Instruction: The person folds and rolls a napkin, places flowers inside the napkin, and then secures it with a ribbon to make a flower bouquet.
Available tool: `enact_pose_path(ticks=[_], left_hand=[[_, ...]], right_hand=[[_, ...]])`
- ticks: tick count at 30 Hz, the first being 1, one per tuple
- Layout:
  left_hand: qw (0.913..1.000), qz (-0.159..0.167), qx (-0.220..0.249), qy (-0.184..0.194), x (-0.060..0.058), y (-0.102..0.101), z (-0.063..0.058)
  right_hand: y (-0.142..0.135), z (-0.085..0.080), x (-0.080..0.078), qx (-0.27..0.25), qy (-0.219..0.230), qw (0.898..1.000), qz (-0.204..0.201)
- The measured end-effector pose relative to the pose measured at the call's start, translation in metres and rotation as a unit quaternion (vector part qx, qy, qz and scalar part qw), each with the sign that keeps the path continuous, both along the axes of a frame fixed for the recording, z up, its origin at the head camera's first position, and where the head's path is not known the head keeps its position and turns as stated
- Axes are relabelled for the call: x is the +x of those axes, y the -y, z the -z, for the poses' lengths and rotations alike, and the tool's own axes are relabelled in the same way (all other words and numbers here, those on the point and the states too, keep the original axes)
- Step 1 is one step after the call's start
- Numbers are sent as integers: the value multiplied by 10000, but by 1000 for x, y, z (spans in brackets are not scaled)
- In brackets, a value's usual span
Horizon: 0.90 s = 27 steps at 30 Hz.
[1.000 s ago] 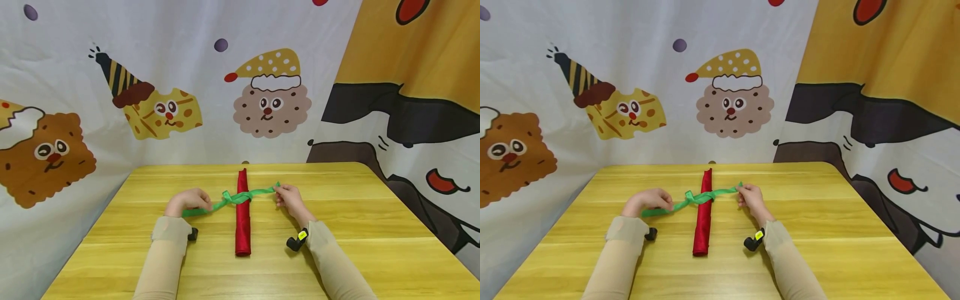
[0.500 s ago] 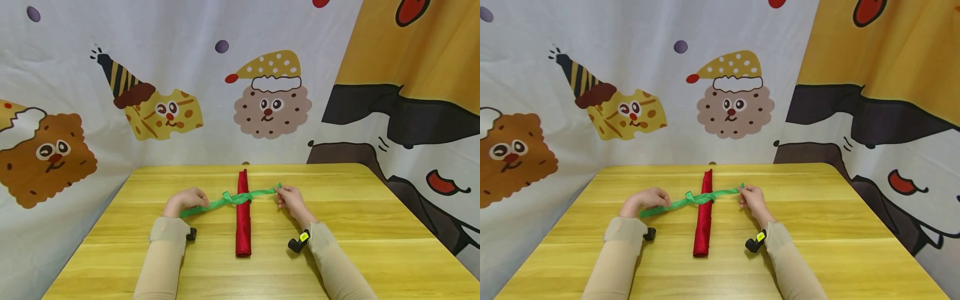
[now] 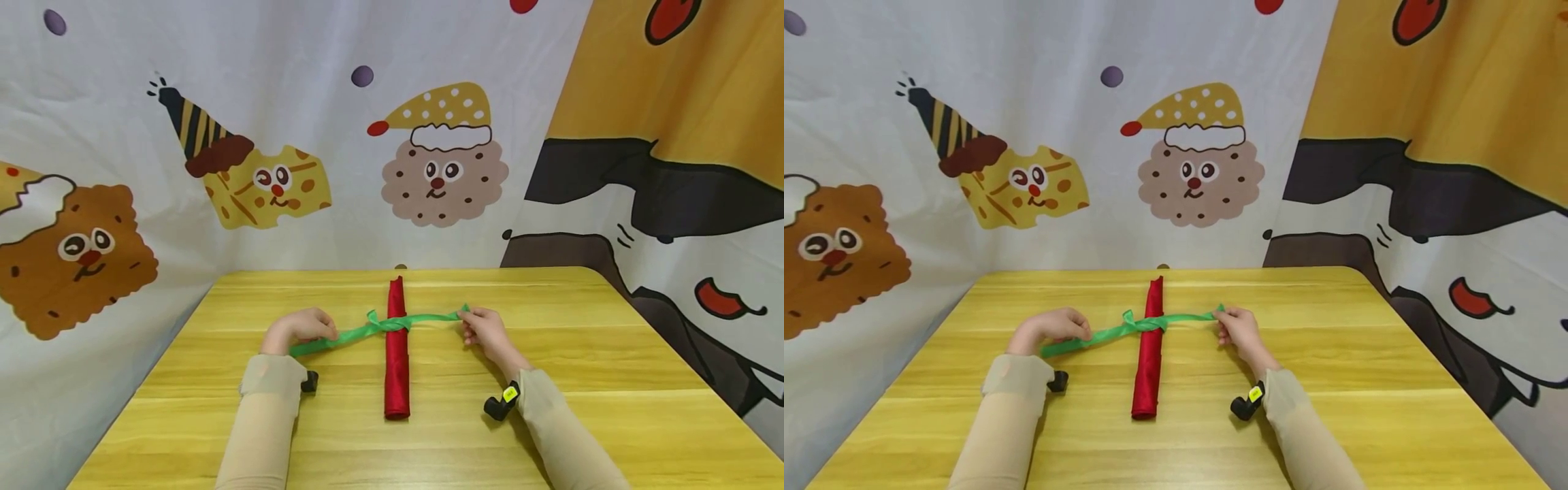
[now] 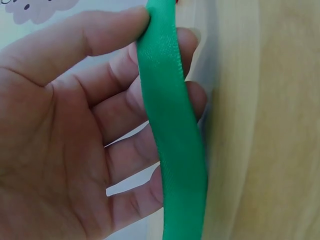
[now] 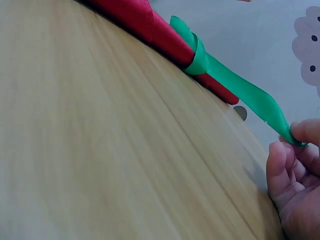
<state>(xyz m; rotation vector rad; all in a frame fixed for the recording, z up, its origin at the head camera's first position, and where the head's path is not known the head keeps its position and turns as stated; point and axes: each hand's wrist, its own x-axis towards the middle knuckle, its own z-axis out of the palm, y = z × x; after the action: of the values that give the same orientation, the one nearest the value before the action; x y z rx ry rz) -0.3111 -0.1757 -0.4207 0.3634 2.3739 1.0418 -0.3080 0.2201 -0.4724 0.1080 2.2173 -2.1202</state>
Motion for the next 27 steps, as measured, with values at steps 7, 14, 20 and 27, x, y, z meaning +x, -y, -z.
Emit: enact_pose_path(ticks=[7,14,20,27], left_hand=[[9996,173,148,164,2,2,0],[9990,216,269,291,3,6,-2],[9989,385,151,210,4,8,-6],[9985,527,14,142,5,10,-7]], right_hand=[[-6,1,3,165,89,9997,-145],[-11,0,7,273,53,9994,-210],[-15,-1,10,304,75,9992,-244],[-22,-5,15,255,94,9992,-280]])
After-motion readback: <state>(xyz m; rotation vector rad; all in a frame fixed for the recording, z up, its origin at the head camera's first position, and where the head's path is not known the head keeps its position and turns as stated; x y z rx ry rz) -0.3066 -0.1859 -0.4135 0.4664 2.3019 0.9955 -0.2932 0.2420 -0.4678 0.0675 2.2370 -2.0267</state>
